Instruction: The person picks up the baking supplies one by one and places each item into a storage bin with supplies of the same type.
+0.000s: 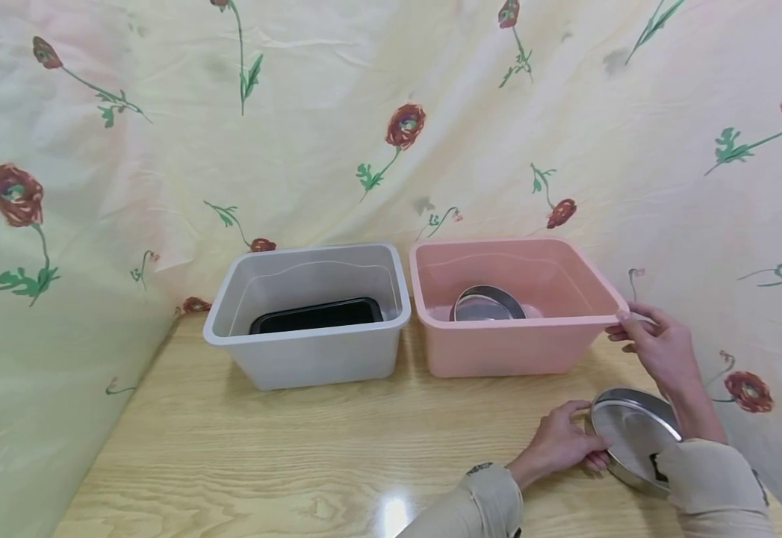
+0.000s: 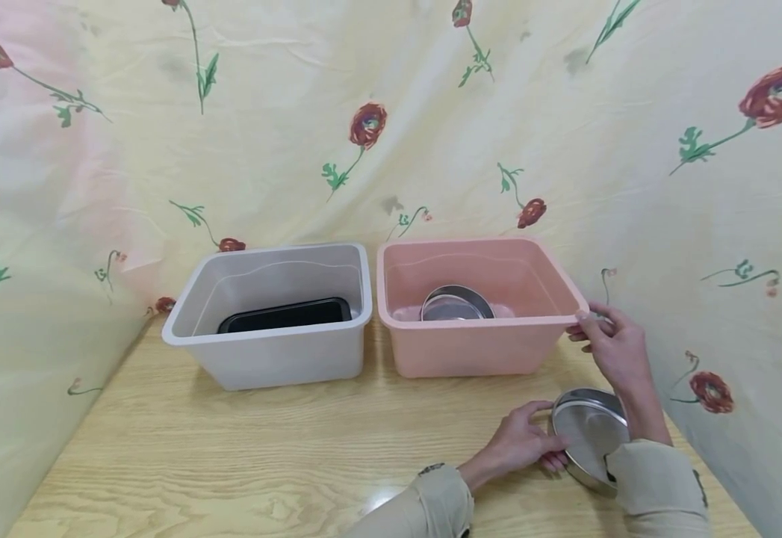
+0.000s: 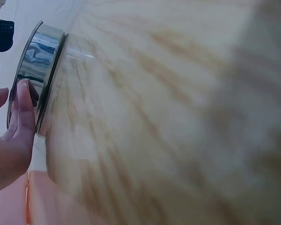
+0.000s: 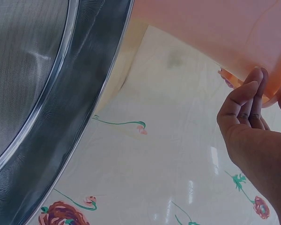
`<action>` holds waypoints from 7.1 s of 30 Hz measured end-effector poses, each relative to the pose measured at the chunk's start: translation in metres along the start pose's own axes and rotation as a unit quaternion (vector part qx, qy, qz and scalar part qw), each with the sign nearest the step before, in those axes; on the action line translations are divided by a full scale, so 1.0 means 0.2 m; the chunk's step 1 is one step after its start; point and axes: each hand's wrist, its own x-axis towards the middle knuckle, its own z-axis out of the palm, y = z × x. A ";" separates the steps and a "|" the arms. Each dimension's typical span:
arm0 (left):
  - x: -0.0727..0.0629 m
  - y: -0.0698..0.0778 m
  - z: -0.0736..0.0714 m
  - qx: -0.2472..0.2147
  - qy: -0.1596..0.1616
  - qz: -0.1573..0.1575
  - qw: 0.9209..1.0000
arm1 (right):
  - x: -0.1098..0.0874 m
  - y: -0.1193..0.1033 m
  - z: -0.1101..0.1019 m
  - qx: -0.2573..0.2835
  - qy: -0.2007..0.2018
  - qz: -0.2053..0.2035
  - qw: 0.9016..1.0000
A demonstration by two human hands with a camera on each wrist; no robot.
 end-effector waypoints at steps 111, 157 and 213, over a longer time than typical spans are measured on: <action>-0.05 0.04 -0.16 -0.071 0.046 0.056 0.995 | 0.02 0.00 0.01 0.023 -0.004 0.000 1.000; -0.13 0.11 -0.34 -0.084 0.048 0.078 0.992 | 0.02 0.00 0.00 -0.050 -0.010 -0.001 0.999; -0.21 0.27 -0.45 -0.082 0.011 0.109 0.991 | 0.02 0.01 0.00 -0.061 -0.012 0.017 0.998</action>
